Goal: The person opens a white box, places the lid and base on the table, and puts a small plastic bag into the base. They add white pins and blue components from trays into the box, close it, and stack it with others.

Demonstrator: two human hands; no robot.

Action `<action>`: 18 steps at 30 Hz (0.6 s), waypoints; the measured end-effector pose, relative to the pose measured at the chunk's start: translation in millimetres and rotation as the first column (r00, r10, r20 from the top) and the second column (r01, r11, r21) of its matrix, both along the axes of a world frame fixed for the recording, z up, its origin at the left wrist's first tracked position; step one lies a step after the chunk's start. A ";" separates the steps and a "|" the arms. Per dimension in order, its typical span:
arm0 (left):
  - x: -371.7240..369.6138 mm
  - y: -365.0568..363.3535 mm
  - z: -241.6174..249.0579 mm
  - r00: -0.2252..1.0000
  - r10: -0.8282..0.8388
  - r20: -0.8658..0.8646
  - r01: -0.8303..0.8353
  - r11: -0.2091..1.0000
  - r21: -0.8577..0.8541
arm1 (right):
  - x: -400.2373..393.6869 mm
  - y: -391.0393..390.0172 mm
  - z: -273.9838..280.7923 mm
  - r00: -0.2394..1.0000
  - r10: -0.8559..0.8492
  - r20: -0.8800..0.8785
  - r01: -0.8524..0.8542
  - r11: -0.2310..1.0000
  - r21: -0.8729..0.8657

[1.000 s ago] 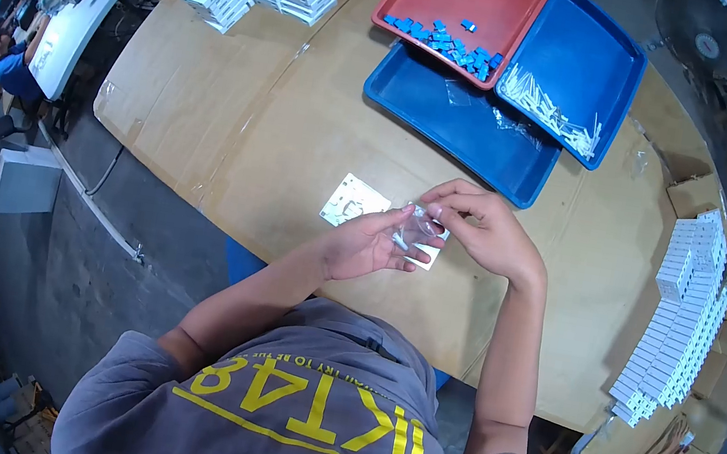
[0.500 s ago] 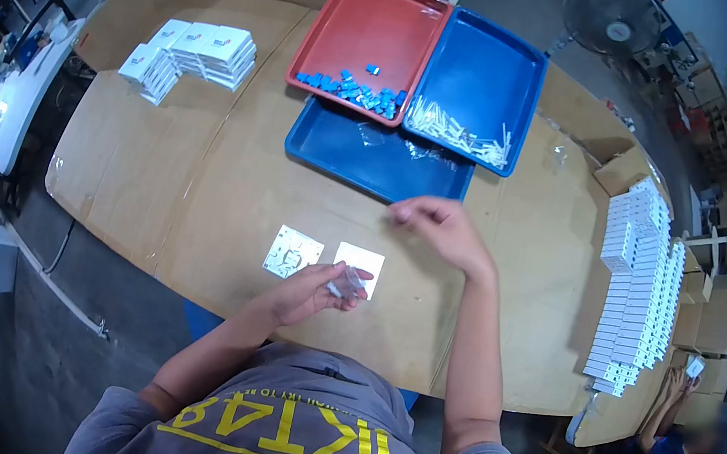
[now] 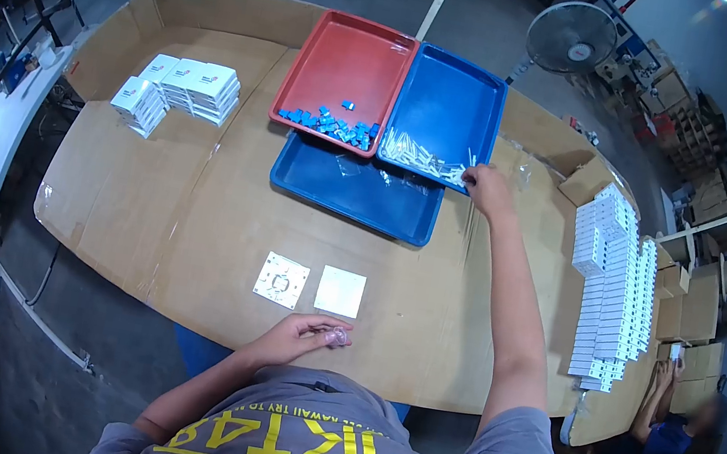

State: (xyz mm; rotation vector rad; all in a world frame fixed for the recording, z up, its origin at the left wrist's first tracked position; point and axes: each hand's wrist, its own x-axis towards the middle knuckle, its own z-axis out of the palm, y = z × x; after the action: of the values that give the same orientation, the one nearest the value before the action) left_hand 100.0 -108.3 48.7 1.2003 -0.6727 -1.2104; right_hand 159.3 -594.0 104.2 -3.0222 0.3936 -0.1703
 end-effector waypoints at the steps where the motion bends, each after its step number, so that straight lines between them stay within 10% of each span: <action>1: -0.7 1.4 -1.5 0.999 0.016 -0.028 -0.017 1.000 -0.004 | 1.6 -2.2 -3.2 1.000 -0.002 -0.008 0.002 1.000 0.004; 13: -1.6 -1.5 -16.8 0.994 0.046 -0.096 -0.048 0.999 -0.020 | 8.2 4.0 -9.6 0.996 -0.066 0.051 0.070 0.994 -0.079; 18: 2.2 4.4 -6.0 0.976 0.117 -0.185 -0.105 0.992 0.073 | 9.7 -7.4 -22.7 0.972 -0.069 0.227 0.038 0.990 0.137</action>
State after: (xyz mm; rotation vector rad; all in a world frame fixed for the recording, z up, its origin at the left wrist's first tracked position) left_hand 102.3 -103.9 42.6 1.1425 -0.4232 -1.2400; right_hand 168.9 -601.4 81.6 -2.8208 0.4461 -0.4751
